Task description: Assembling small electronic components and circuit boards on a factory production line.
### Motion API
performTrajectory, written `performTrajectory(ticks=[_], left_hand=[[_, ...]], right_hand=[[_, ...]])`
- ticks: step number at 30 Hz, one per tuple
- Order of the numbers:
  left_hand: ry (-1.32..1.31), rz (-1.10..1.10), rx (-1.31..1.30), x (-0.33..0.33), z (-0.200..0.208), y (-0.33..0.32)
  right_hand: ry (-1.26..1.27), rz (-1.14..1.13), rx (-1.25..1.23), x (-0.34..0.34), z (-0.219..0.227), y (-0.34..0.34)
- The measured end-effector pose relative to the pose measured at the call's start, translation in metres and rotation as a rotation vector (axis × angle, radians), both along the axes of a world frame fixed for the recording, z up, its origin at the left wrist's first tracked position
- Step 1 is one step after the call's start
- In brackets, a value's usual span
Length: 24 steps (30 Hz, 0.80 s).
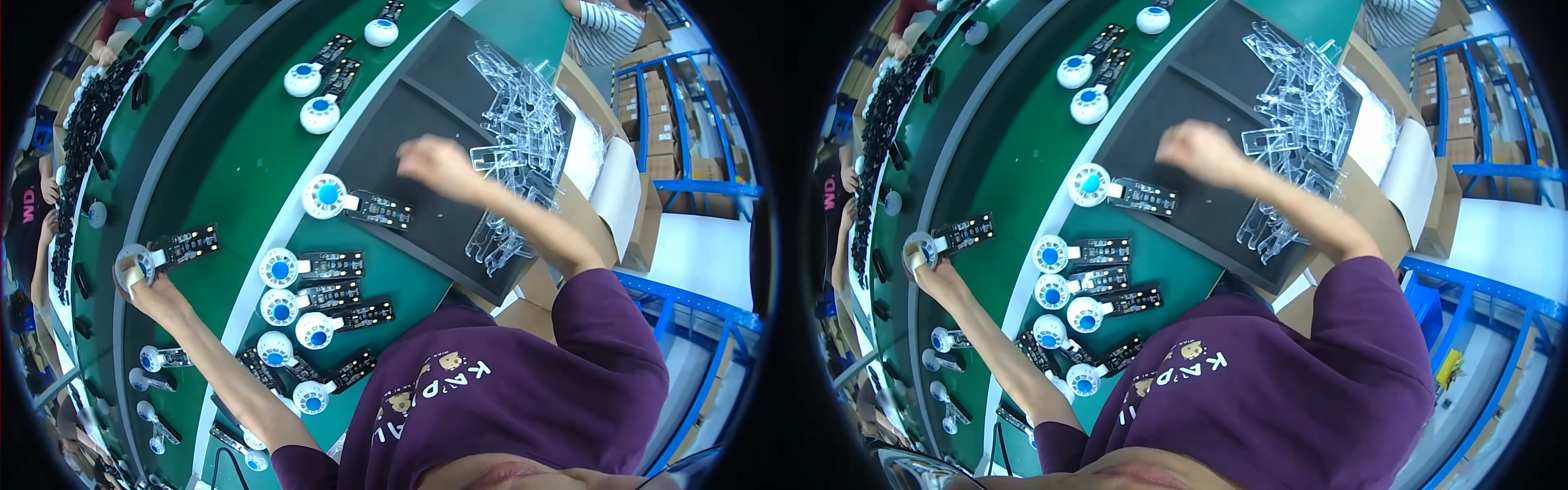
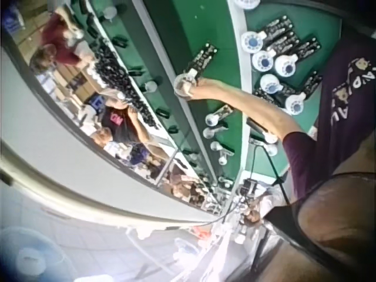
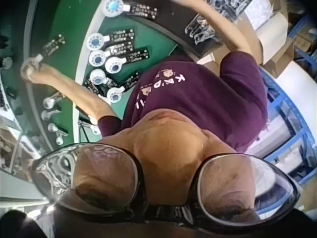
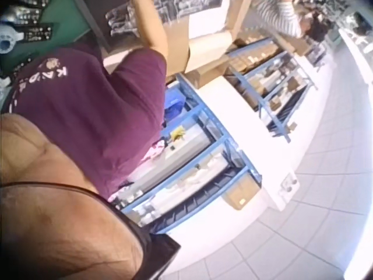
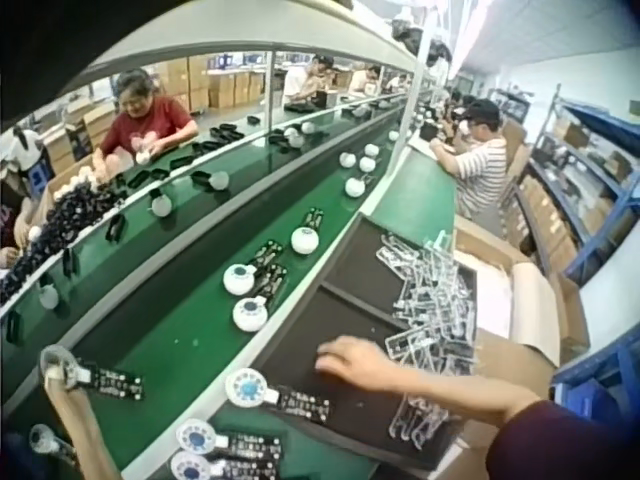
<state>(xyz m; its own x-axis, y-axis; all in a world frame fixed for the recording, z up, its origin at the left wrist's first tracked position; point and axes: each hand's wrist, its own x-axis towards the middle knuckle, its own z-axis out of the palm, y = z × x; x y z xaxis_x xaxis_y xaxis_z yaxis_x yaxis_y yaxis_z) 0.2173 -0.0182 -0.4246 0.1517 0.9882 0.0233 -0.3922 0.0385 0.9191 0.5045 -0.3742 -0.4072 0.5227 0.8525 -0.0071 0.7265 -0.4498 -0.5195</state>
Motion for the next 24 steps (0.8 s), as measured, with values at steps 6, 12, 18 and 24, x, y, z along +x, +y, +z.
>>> performTrajectory(ticks=[6,12,18,24], left_hand=[[-0.336,-0.285,-0.297,0.053,0.04,-0.059],[-0.275,-0.38,-0.435,0.081,0.043,-0.084],[-0.272,-0.393,-0.356,0.112,0.041,-0.098],[-0.359,-0.435,-0.33,0.112,0.036,-0.113]], right_hand=[[-0.664,-0.615,-0.017,0.236,-0.01,-0.049],[-0.393,-0.852,-0.443,0.307,-0.017,-0.06],[-0.551,-0.456,-0.706,0.308,-0.025,-0.07],[-0.53,-0.603,-0.279,0.262,0.016,-0.06]])
